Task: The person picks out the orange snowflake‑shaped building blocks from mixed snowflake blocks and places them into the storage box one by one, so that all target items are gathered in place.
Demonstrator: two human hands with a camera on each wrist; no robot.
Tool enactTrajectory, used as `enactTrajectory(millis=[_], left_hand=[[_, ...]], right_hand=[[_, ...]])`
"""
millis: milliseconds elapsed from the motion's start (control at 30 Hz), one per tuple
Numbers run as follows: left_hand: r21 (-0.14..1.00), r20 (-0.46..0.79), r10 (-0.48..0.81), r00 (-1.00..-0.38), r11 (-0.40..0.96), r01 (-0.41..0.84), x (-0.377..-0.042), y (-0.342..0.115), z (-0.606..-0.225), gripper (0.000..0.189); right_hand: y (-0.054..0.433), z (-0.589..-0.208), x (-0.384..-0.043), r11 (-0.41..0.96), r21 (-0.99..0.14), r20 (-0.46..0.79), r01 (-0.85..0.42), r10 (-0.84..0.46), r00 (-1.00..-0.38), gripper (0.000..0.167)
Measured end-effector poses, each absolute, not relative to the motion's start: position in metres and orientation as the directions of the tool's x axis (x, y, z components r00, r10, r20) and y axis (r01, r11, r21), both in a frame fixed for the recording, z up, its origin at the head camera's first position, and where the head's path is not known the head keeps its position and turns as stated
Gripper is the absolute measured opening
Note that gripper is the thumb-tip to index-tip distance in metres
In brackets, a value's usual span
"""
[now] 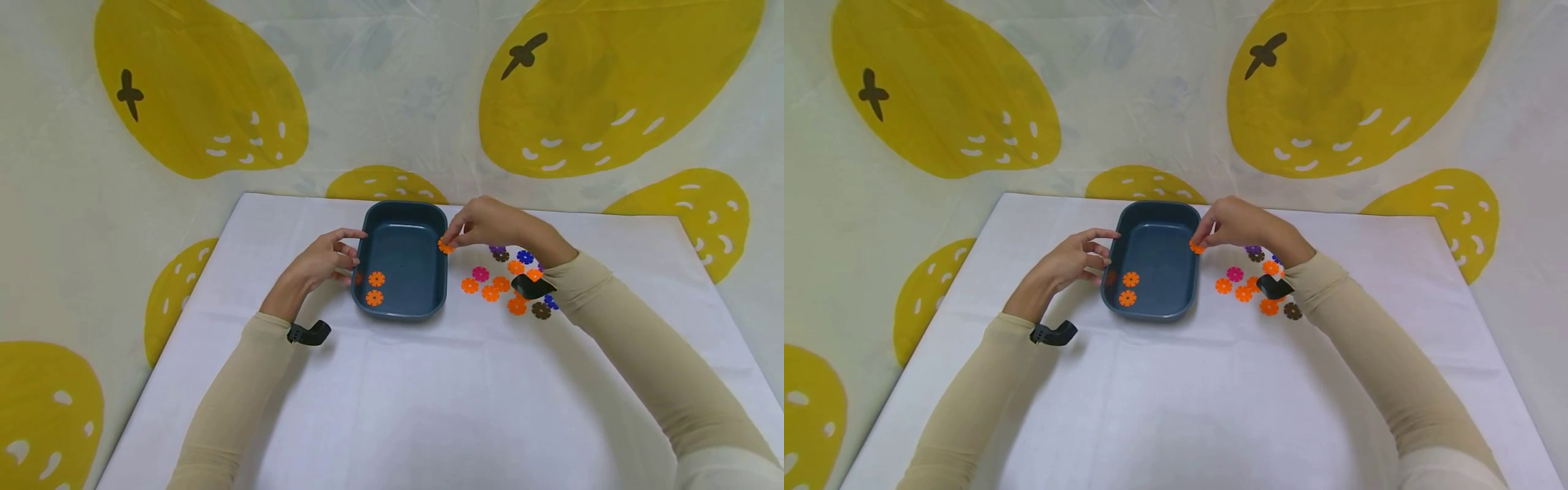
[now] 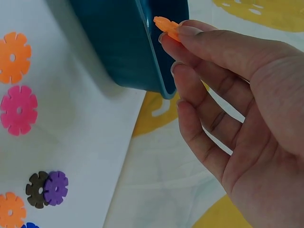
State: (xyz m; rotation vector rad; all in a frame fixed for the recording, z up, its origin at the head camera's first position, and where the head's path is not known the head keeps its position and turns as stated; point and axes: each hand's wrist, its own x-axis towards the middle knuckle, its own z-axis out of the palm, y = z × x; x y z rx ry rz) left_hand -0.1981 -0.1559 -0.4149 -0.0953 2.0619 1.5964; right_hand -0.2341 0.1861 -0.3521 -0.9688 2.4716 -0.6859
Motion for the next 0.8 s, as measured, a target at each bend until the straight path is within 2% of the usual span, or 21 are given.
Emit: enactTrajectory(millis=[600,800], left_hand=[[0.88,-0.444,0.255,-0.859,0.305,-0.365,-0.199,-0.156,-0.415,0.058],[0.879,-0.446,0.254,-0.858,0.307,-0.365,-0.198,-0.156,-0.414,0.056]], right_hand=[[0.164,-0.358,-0.24,0.587,-0.636,-0.188,-0.501,-0.748,-0.636,0.015],[0.155,-0.359,-0.242,0.602,-0.617,-0.215,-0.508,-0.749,-0.627,0.013]])
